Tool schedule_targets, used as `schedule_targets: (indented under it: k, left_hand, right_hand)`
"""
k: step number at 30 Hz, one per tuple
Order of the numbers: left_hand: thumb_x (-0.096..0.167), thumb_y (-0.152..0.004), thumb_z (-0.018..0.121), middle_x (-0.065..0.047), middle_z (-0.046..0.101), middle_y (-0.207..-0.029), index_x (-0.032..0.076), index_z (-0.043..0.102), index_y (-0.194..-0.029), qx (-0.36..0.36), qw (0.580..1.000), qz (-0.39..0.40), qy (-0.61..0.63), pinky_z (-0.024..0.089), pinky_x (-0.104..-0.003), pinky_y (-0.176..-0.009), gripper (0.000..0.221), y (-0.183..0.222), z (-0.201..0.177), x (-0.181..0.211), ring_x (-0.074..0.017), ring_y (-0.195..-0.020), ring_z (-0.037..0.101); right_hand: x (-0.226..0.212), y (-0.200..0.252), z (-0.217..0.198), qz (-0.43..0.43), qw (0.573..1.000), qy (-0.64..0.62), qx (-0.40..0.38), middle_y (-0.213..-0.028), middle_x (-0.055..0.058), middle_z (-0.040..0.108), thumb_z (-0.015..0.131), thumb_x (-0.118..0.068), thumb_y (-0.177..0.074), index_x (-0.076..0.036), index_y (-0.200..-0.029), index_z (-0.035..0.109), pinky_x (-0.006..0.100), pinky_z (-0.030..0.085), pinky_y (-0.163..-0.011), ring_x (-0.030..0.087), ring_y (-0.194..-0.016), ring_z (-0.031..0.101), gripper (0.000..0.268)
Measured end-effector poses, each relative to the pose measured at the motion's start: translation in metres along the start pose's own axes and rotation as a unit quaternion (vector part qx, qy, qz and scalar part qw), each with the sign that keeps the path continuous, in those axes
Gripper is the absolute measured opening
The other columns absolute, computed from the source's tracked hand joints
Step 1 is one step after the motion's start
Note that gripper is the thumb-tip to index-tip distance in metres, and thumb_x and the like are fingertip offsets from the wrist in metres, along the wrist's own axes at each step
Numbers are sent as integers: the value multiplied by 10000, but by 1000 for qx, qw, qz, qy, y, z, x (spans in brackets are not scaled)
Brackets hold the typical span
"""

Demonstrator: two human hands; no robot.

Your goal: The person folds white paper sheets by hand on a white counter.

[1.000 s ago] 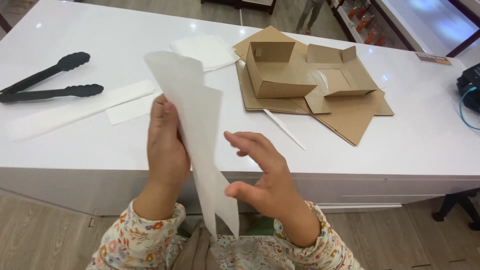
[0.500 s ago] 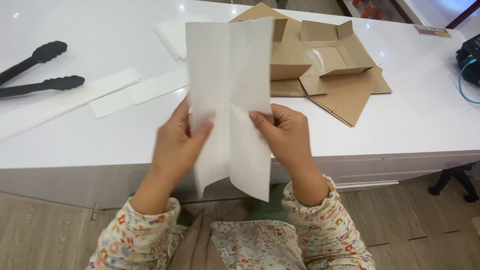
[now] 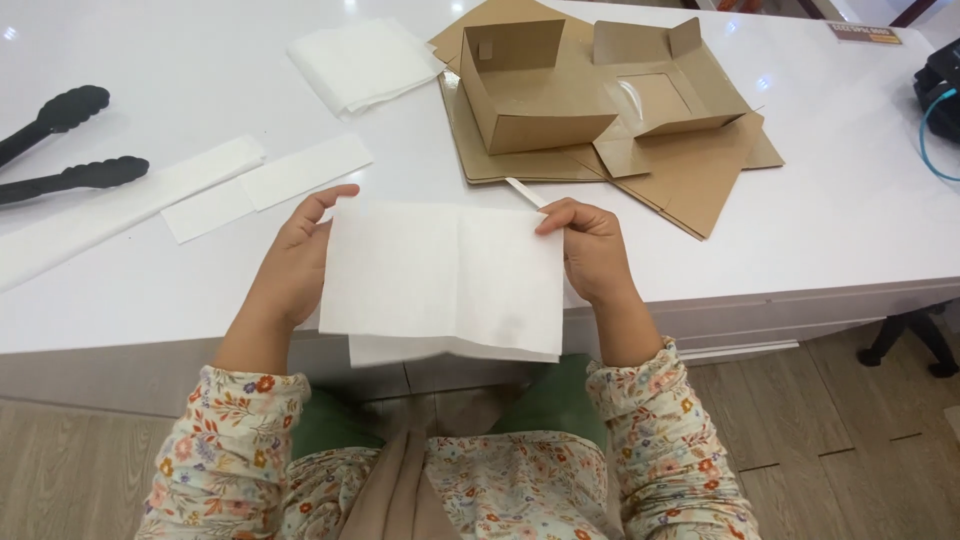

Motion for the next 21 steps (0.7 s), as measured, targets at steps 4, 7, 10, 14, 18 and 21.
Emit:
schedule_targets:
  k: [4,7,10,14,18,21]
  left_hand:
    - [473,-936,386,-289,613,-1113,25,361,-1429,-9,995,-92,-23,510,-496,-856,666,-3,-4,-30,-383,-997,636]
    - [202,-886,628,-249,671,-994,20,386,-1411,-12,994,-85,-74,553,-439,-759,607,5,1,-20,-343,-869,689]
    - [99,-826,685,-209,693,-975,33,428,-1379,-17,992,-60,-109,575,-394,-719,613,19,9,8,-306,-843,702]
    - [147,-811,654,-206,710,-1001,84,457,-1361,-74,950,13,-304,527,-478,-848,588,31,23,53,-377,-980,677]
    - [132,-801,618,-196,731,-965,165,425,-1404,-165,931,22,-325,517,-465,-885,634,55,67,85,-399,-998,673]
    - [175,-764,689,-60,750,-890,234,461,-1390,-102,958,96,-251,513,-320,-779,669,54,63,93,-226,-826,671]
  right_hand:
    - [15,-1,-3,-15,999,39,30,-860,111,689,583,145,-785,-27,-702,671,298,569,-755,158,-777,650,210]
    - [11,3,1,-7,998,47,36,-905,108,684,526,157,-783,-37,-673,647,296,555,-778,157,-817,635,253]
    - [3,3,-1,-18,999,-6,38,-1007,129,664,445,150,-708,-8,-794,629,319,546,-845,185,-923,632,257]
    - [-48,9,10,-74,992,62,-78,-1292,121,557,464,-176,-878,-10,-1314,502,387,374,-1069,214,-1245,490,468]
    - [-88,35,84,-44,945,202,-254,-1425,235,450,660,-480,-775,-24,-1436,358,546,262,-1096,387,-1313,412,858]
    - [-68,42,94,82,961,152,-217,-934,148,729,753,-67,-706,-47,-1251,583,406,599,-734,224,-823,697,571]
Point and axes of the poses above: each hand's wrist, its own y-axis away from the middle knuckle, its own z-axis out of the palm, x = y × z, the point moved 9 cm from there along -y, towards the middle knuckle
